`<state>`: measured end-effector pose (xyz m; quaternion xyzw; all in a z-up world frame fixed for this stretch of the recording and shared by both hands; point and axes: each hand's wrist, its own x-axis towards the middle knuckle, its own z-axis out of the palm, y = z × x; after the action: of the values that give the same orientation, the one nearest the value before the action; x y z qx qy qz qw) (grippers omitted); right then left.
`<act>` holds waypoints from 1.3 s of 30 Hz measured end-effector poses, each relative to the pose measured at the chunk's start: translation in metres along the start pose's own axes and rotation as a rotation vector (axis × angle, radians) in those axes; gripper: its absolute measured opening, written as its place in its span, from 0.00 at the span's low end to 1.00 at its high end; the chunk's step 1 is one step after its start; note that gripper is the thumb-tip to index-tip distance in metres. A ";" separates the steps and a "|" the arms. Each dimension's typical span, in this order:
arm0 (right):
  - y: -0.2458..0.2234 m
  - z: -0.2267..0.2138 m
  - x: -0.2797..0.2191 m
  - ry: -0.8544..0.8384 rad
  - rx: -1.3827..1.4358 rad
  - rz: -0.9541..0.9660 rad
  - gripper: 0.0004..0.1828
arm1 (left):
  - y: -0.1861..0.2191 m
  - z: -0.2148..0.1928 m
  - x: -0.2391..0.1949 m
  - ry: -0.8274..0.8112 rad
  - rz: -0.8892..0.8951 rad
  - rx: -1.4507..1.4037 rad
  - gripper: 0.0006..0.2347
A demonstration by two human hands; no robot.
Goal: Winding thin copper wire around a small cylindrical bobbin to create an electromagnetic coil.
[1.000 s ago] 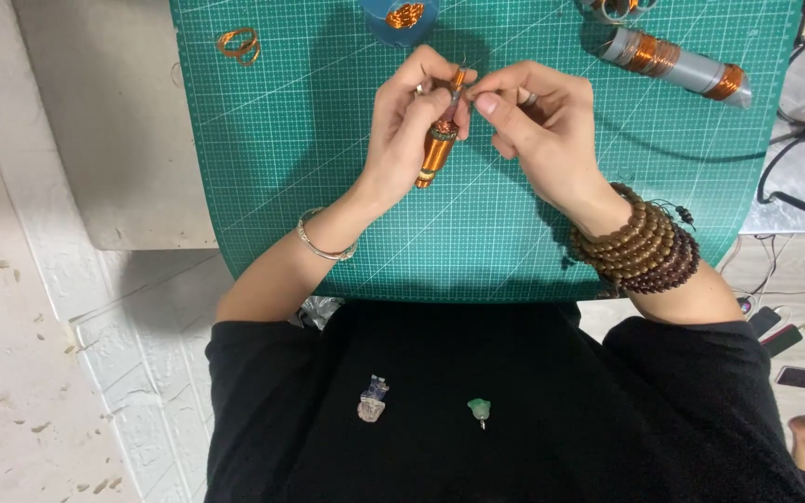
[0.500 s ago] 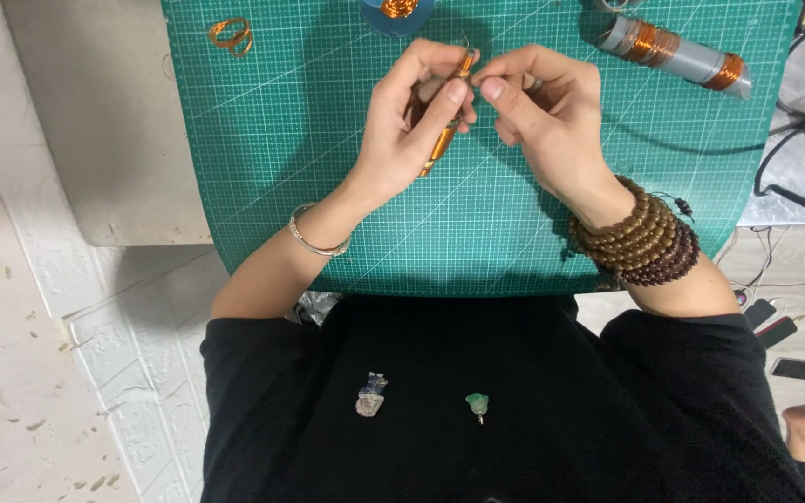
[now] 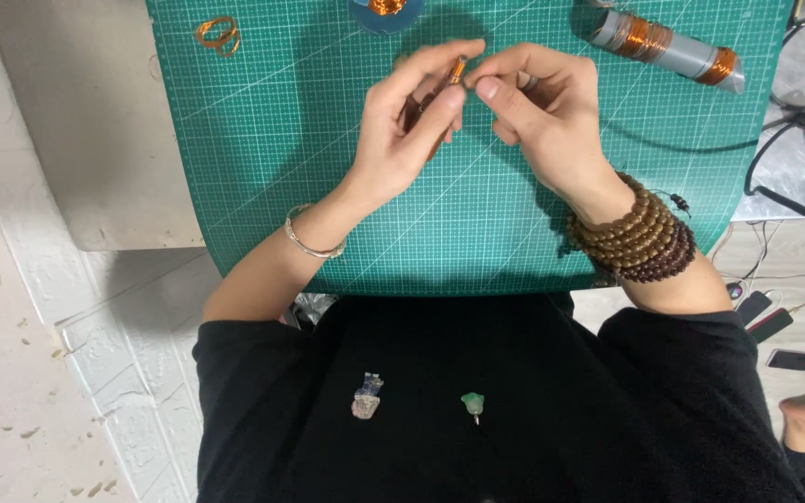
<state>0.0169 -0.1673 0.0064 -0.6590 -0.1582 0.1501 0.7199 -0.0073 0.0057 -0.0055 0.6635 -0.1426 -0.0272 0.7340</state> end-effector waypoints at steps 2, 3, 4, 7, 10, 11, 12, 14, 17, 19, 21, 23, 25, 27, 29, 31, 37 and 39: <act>0.001 0.001 0.000 0.014 -0.005 -0.001 0.07 | -0.005 0.000 -0.002 0.006 0.007 -0.056 0.11; 0.002 0.001 0.001 0.028 -0.008 0.004 0.06 | -0.008 0.000 -0.001 0.013 0.008 -0.113 0.11; -0.001 0.000 0.001 0.033 -0.013 0.000 0.06 | -0.006 0.000 0.000 0.007 0.013 -0.115 0.11; -0.002 0.001 0.000 0.016 -0.004 0.020 0.07 | -0.002 0.000 -0.001 0.013 0.005 -0.055 0.10; 0.000 -0.001 -0.001 0.010 -0.008 0.020 0.08 | -0.004 -0.001 -0.002 0.010 0.013 -0.049 0.11; 0.000 -0.001 -0.001 0.009 -0.013 0.016 0.08 | -0.004 -0.001 -0.003 0.019 0.009 -0.041 0.10; -0.001 -0.001 -0.001 0.009 -0.018 0.012 0.09 | -0.004 -0.001 -0.003 0.028 0.005 -0.032 0.09; -0.001 -0.001 -0.001 0.007 -0.011 0.017 0.08 | -0.004 -0.001 -0.003 0.029 -0.007 -0.031 0.09; 0.001 -0.002 -0.001 0.005 -0.002 0.017 0.08 | -0.004 -0.001 -0.003 0.031 0.004 -0.019 0.10; 0.002 -0.002 -0.001 0.009 0.000 0.015 0.07 | -0.006 -0.001 -0.002 0.032 0.022 -0.009 0.10; 0.001 -0.001 -0.001 -0.004 0.028 -0.019 0.07 | -0.008 -0.002 -0.002 0.043 0.067 0.071 0.11; 0.002 -0.001 -0.003 0.001 0.033 -0.012 0.07 | -0.010 -0.002 -0.004 0.046 0.054 0.081 0.12; 0.002 -0.001 -0.002 0.006 0.036 -0.013 0.07 | -0.009 -0.003 -0.003 0.046 0.049 0.092 0.12; 0.002 -0.001 -0.002 0.017 0.003 0.003 0.06 | -0.007 -0.002 -0.002 0.062 0.083 0.257 0.10; -0.001 -0.002 -0.002 0.001 -0.068 -0.034 0.05 | -0.012 -0.002 -0.004 0.078 0.141 0.396 0.10; -0.001 -0.004 -0.004 -0.016 -0.140 -0.068 0.03 | -0.013 -0.003 -0.006 0.093 0.196 0.533 0.11; -0.001 -0.011 -0.003 -0.111 -0.615 -0.381 0.05 | -0.008 -0.007 -0.003 0.032 0.312 1.036 0.10; -0.001 -0.012 -0.002 -0.130 -1.013 -0.623 0.06 | -0.016 -0.009 -0.002 -0.039 0.215 0.992 0.10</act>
<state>0.0202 -0.1792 0.0065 -0.8321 -0.4399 -0.1222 0.3150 -0.0049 0.0132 -0.0229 0.9132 -0.2196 0.1070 0.3263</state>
